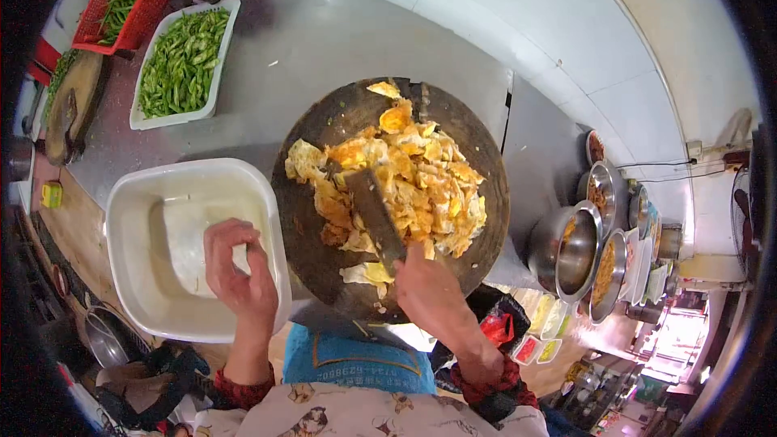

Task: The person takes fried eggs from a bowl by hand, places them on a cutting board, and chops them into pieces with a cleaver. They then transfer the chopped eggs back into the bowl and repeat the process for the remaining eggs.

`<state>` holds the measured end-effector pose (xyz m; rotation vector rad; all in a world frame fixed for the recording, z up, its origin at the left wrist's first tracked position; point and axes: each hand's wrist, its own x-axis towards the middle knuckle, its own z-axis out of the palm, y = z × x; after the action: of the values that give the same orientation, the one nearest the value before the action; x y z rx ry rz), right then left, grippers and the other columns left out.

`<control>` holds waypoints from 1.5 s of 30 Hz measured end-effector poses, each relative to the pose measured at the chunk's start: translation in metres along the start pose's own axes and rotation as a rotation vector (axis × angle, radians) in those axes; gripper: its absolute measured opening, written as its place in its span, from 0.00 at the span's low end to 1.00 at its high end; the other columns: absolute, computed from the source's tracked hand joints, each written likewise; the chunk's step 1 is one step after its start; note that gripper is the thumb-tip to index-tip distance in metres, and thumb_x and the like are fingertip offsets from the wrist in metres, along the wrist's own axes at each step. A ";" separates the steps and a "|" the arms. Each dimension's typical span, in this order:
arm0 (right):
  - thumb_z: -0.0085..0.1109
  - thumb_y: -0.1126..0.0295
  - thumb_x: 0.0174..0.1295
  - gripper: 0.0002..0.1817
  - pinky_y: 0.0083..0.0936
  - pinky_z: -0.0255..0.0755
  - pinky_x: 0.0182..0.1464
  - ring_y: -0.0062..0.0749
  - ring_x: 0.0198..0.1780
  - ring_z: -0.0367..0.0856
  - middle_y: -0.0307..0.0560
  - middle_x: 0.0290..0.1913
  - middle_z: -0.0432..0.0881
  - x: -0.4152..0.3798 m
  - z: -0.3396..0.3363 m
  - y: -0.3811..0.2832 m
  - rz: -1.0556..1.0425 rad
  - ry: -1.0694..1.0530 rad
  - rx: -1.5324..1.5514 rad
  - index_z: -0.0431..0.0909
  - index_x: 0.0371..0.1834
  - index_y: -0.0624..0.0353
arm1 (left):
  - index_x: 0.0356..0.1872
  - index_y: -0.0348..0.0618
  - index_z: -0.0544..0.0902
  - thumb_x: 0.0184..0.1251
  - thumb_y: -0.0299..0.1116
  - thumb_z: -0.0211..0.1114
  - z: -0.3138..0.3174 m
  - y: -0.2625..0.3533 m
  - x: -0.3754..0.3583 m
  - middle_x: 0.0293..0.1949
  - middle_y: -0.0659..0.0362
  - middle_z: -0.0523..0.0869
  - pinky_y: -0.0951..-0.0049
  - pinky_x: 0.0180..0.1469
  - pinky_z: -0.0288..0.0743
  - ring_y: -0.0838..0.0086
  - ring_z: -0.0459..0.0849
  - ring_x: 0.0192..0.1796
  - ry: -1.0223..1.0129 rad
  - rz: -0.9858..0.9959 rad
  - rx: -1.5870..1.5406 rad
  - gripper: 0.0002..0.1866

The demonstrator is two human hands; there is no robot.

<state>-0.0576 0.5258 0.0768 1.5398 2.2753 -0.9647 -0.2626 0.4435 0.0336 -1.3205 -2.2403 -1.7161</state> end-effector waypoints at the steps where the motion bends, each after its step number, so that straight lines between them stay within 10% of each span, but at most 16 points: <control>1: 0.49 0.68 0.66 0.13 0.52 0.71 0.31 0.63 0.27 0.78 0.65 0.22 0.77 -0.005 -0.006 -0.005 -0.039 0.091 0.017 0.62 0.39 0.69 | 0.30 0.35 0.75 0.50 0.14 0.53 -0.001 0.000 0.004 0.35 0.51 0.79 0.70 0.42 0.72 0.63 0.77 0.37 -0.026 -0.048 0.025 0.08; 14: 0.49 0.67 0.67 0.13 0.52 0.75 0.31 0.62 0.31 0.81 0.67 0.27 0.80 0.021 -0.007 0.032 -0.157 0.329 -0.109 0.67 0.40 0.71 | 0.48 0.40 0.78 0.57 0.20 0.57 0.052 0.000 0.014 0.47 0.59 0.79 0.73 0.59 0.65 0.75 0.74 0.53 -0.212 -0.599 -0.571 0.16; 16: 0.50 0.67 0.66 0.14 0.51 0.74 0.30 0.63 0.30 0.81 0.68 0.26 0.79 -0.006 -0.019 0.040 -0.057 0.426 0.065 0.67 0.41 0.72 | 0.54 0.41 0.77 0.59 0.25 0.59 0.074 -0.003 0.011 0.56 0.52 0.75 0.62 0.66 0.61 0.63 0.70 0.62 -0.315 -0.547 -0.570 0.19; 19: 0.53 0.67 0.66 0.16 0.50 0.72 0.27 0.66 0.28 0.79 0.69 0.23 0.77 -0.033 -0.014 0.064 0.047 0.620 0.262 0.68 0.43 0.74 | 0.59 0.48 0.75 0.59 0.39 0.64 0.119 -0.006 0.001 0.67 0.42 0.61 0.43 0.68 0.52 0.38 0.54 0.69 -0.361 -0.125 0.284 0.25; 22: 0.55 0.67 0.65 0.18 0.49 0.70 0.24 0.66 0.25 0.77 0.68 0.22 0.77 -0.056 0.003 0.101 0.124 0.693 0.373 0.67 0.48 0.74 | 0.58 0.47 0.76 0.59 0.39 0.64 0.150 -0.008 -0.022 0.65 0.41 0.64 0.44 0.68 0.53 0.39 0.57 0.69 -0.443 -0.132 0.540 0.25; 28: 0.56 0.69 0.64 0.13 0.45 0.71 0.27 0.60 0.28 0.80 0.64 0.24 0.78 -0.096 0.032 0.138 0.285 0.622 0.613 0.70 0.42 0.69 | 0.46 0.44 0.82 0.57 0.29 0.63 0.157 0.037 -0.045 0.54 0.45 0.77 0.53 0.58 0.68 0.48 0.73 0.58 -0.660 -0.138 0.098 0.14; 30: 0.58 0.71 0.63 0.12 0.41 0.69 0.22 0.57 0.22 0.79 0.61 0.20 0.77 -0.110 0.029 0.141 0.229 0.595 0.599 0.69 0.41 0.67 | 0.45 0.45 0.82 0.54 0.24 0.61 0.154 0.048 -0.057 0.58 0.46 0.76 0.56 0.61 0.67 0.48 0.70 0.63 -0.531 0.402 0.383 0.15; 38: 0.56 0.69 0.66 0.12 0.38 0.65 0.18 0.41 0.15 0.74 0.53 0.15 0.73 -0.175 0.010 0.200 0.362 0.686 0.986 0.66 0.39 0.68 | 0.34 0.36 0.81 0.51 0.14 0.55 0.205 0.197 -0.047 0.49 0.50 0.82 0.64 0.55 0.73 0.56 0.80 0.53 -0.663 0.430 -0.092 0.11; 39: 0.54 0.69 0.67 0.10 0.29 0.63 0.17 0.28 0.15 0.71 0.46 0.15 0.72 -0.184 0.017 0.216 0.303 0.843 0.953 0.67 0.40 0.65 | 0.34 0.37 0.81 0.51 0.14 0.56 0.224 0.213 -0.052 0.48 0.51 0.82 0.64 0.57 0.72 0.58 0.81 0.53 -0.765 0.445 -0.197 0.11; 45: 0.47 0.70 0.70 0.07 0.21 0.64 0.14 0.22 0.12 0.69 0.39 0.16 0.71 -0.230 0.006 0.280 0.411 1.346 1.445 0.67 0.44 0.63 | 0.50 0.42 0.77 0.55 0.27 0.65 0.351 0.299 -0.121 0.52 0.50 0.80 0.61 0.57 0.74 0.58 0.78 0.56 -1.467 0.696 -0.120 0.19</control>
<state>0.2883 0.4164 0.0836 3.9377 1.1090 -1.9396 0.1586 0.6636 0.0711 -3.4867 -1.3562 -0.5371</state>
